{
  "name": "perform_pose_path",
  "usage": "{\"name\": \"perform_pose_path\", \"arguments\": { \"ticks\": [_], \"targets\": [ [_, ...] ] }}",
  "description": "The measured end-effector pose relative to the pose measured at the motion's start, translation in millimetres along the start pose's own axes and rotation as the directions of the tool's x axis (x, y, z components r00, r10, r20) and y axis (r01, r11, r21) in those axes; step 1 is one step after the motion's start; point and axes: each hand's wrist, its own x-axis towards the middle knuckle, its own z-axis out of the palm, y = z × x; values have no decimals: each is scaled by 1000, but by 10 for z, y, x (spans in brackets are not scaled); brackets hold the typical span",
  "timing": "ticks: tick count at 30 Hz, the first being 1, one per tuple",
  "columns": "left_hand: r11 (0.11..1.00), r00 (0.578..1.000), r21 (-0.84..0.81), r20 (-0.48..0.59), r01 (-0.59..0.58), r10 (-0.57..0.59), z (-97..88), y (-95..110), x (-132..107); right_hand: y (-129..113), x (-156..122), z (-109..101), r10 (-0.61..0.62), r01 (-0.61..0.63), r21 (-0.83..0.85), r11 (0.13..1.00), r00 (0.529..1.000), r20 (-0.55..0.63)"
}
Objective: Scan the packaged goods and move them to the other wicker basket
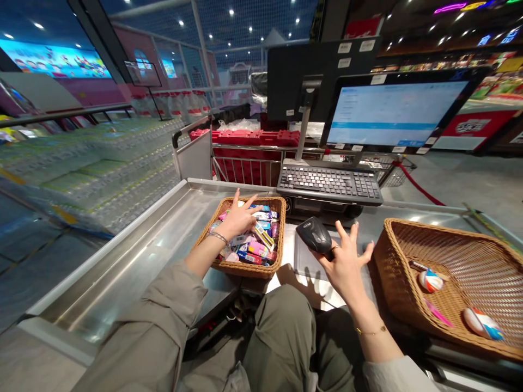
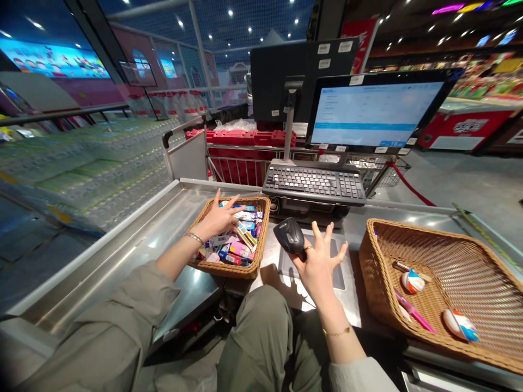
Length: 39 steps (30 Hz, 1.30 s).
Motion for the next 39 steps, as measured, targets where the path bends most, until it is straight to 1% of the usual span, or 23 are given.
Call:
{"name": "perform_pose_path", "arguments": {
  "ticks": [7, 10, 15, 21, 24, 27, 32, 35, 39],
  "targets": [
    [999, 995, -3, 87, 40, -40, 79, -73, 165, 12, -2, -14, -5, 5, 1, 1000, 1000, 7],
    [998, 987, -5, 148, 59, -57, 124, -94, 205, 13, -4, -9, -3, 3, -7, 1000, 1000, -1],
    [998, 973, -34, 226, 54, -45, 188, -96, 253, 12, -5, -5, -6, 6, -9, 1000, 1000, -9],
    [995, 949, -62, 310, 82, -58, 195, -91, 318, 40, -14, 0, -3, 3, -6, 1000, 1000, -15],
    [996, 944, -53, 327, 73, -52, 185, -82, 341, 45, -14, -4, -6, 5, -7, 1000, 1000, -22],
    [998, 948, -54, 317, 46, -26, 167, -65, 343, 37, -12, -15, -7, 7, -8, 1000, 1000, -27],
    [998, 977, -69, 212, 2, 13, 65, -42, 295, 32, -10, -24, -24, 24, -7, 1000, 999, -32],
    [999, 990, -41, 144, 11, -5, -67, -48, 242, 41, -6, -22, -41, 41, -12, 999, 999, -30],
    [998, 997, 10, 34, 69, -69, -316, -89, 156, 39, 8, -43, -56, 55, -23, 998, 997, -47]
  ]
}}
